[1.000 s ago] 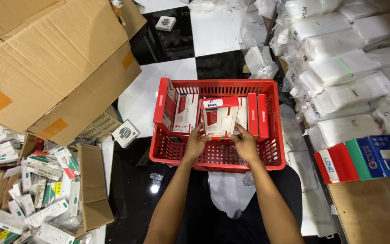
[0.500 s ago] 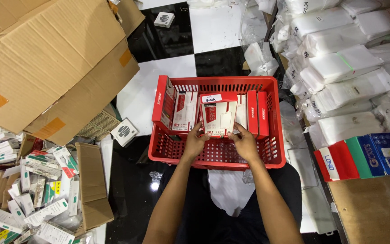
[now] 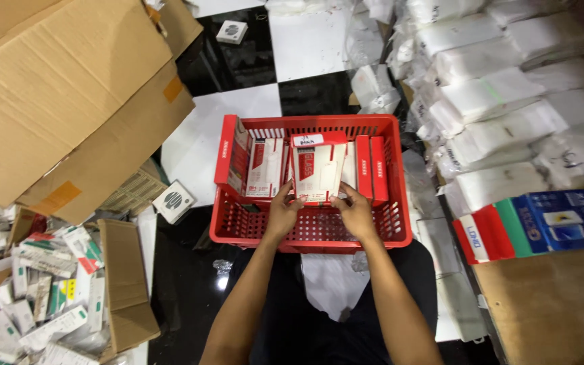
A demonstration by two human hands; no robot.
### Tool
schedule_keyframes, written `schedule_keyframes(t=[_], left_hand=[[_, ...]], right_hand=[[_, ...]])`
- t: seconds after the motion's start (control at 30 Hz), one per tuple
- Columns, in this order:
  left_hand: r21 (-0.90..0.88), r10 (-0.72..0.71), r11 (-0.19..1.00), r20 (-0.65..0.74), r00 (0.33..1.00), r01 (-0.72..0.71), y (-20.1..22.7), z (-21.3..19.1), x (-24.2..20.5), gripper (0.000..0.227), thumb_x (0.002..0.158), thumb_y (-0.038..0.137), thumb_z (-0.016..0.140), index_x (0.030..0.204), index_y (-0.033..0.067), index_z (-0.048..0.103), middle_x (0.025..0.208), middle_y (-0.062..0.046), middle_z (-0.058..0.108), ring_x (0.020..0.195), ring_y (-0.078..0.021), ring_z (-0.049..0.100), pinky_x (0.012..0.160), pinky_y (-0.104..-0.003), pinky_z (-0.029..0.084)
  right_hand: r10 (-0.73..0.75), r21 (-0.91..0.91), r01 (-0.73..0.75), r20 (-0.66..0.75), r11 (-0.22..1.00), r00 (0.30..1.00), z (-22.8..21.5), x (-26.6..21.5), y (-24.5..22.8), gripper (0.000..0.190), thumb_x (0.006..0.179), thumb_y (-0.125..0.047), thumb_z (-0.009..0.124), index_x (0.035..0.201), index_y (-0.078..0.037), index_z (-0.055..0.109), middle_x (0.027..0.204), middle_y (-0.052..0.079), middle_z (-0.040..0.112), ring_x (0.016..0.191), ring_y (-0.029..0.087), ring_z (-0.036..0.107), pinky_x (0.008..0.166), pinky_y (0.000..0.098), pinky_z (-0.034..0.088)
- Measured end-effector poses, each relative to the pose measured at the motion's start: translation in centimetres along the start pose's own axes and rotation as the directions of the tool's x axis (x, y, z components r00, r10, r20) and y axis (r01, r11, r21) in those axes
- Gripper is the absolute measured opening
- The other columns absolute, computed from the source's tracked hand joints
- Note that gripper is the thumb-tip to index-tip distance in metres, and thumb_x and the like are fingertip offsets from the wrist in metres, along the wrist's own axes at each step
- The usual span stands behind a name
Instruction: The person sits on the floor and repeatedly picks small product boxes from a red basket, then places them onto a nearby wooden shelf. The person handles the boxes one at a time, moving them from the basket to the shelf in a repetitive cycle.
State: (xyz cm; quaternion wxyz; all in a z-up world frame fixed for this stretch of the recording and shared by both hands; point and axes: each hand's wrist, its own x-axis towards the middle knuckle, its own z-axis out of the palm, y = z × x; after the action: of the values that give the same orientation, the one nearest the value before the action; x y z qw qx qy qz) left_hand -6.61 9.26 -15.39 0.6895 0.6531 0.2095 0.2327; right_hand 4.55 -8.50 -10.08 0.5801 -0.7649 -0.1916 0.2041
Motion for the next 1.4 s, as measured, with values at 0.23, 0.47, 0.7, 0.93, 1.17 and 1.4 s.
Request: schedule_keyframes(t=[0.23, 0.47, 0.7, 0.93, 1.17, 1.4], left_hand=[[-0.012, 0.003, 1.000, 0.098, 0.995, -0.002, 6.6, 5.1, -0.1, 0.053, 0.096, 0.016, 0.072, 0.144, 0.0026, 0.055, 0.109, -0.012, 0.061, 0.088, -0.0221, 0.065, 0.072, -0.035, 0.063], [-0.057, 0.061, 0.997, 0.247, 0.967, -0.048, 11.4, 11.9, -0.4, 0.042, 0.096, 0.023, 0.073, 0.132, 0.0023, 0.066, 0.094, -0.008, 0.060, 0.080, -0.0174, 0.063, 0.076, -0.034, 0.061], [-0.035, 0.110, 0.994, 0.389, 0.915, -0.105, 14.8, 20.4, -0.6, 0.033, 0.095, 0.026, 0.074, 0.123, 0.0088, 0.073, 0.093, -0.005, 0.064, 0.080, -0.0134, 0.066, 0.070, -0.029, 0.061], [0.101, 0.180, 0.958, 0.518, 0.836, -0.269, 18.0, 31.4, -2.4, 0.036, 0.097, 0.032, 0.067, 0.121, 0.0048, 0.073, 0.109, -0.016, 0.069, 0.108, -0.0330, 0.067, 0.083, -0.039, 0.058], [0.238, 0.121, 0.912, 0.623, 0.773, -0.335, 18.0, 37.7, -1.2, 0.040, 0.091, 0.047, 0.066, 0.102, 0.0106, 0.079, 0.113, -0.010, 0.066, 0.115, -0.0316, 0.062, 0.097, -0.039, 0.055], [0.384, -0.003, 0.852, 0.683, 0.730, -0.355, 19.7, 38.3, 0.3, 0.052, 0.092, 0.055, 0.056, 0.109, 0.0109, 0.078, 0.121, -0.009, 0.069, 0.121, -0.0330, 0.063, 0.104, -0.044, 0.051]], right_hand=[[-0.018, 0.228, 0.047, -0.128, 0.973, 0.992, -5.3, -3.2, -1.3, 0.037, 0.089, -0.011, 0.080, 0.123, -0.003, 0.072, 0.101, 0.012, 0.076, 0.083, 0.016, 0.067, 0.082, 0.0352, 0.057], [-0.100, 0.213, 0.179, -0.334, 0.960, 0.937, -11.7, -6.3, -4.3, 0.028, 0.087, -0.012, 0.083, 0.111, -0.001, 0.074, 0.086, 0.010, 0.075, 0.075, 0.013, 0.064, 0.072, 0.0312, 0.056], [-0.088, 0.151, 0.194, -0.524, 0.969, 0.847, -17.7, -11.4, -5.1, 0.023, 0.090, -0.012, 0.081, 0.107, 0.000, 0.073, 0.081, 0.009, 0.073, 0.070, 0.014, 0.065, 0.069, 0.0279, 0.057], [0.057, 0.194, 0.120, -0.718, 0.974, 0.694, -24.0, -15.9, -5.6, 0.025, 0.092, -0.021, 0.081, 0.102, 0.000, 0.072, 0.076, 0.009, 0.068, 0.061, 0.013, 0.063, 0.055, 0.0243, 0.051], [0.157, 0.307, 0.141, -0.766, 0.941, 0.624, -27.3, -16.8, -5.1, 0.029, 0.093, -0.026, 0.082, 0.090, -0.001, 0.069, 0.069, 0.012, 0.066, 0.055, 0.015, 0.064, 0.053, 0.0249, 0.050], [0.233, 0.345, 0.069, -0.754, 0.936, 0.614, -27.7, -14.7, -5.3, 0.037, 0.093, -0.033, 0.081, 0.087, -0.001, 0.063, 0.068, 0.011, 0.063, 0.052, 0.015, 0.064, 0.044, 0.0245, 0.054]])
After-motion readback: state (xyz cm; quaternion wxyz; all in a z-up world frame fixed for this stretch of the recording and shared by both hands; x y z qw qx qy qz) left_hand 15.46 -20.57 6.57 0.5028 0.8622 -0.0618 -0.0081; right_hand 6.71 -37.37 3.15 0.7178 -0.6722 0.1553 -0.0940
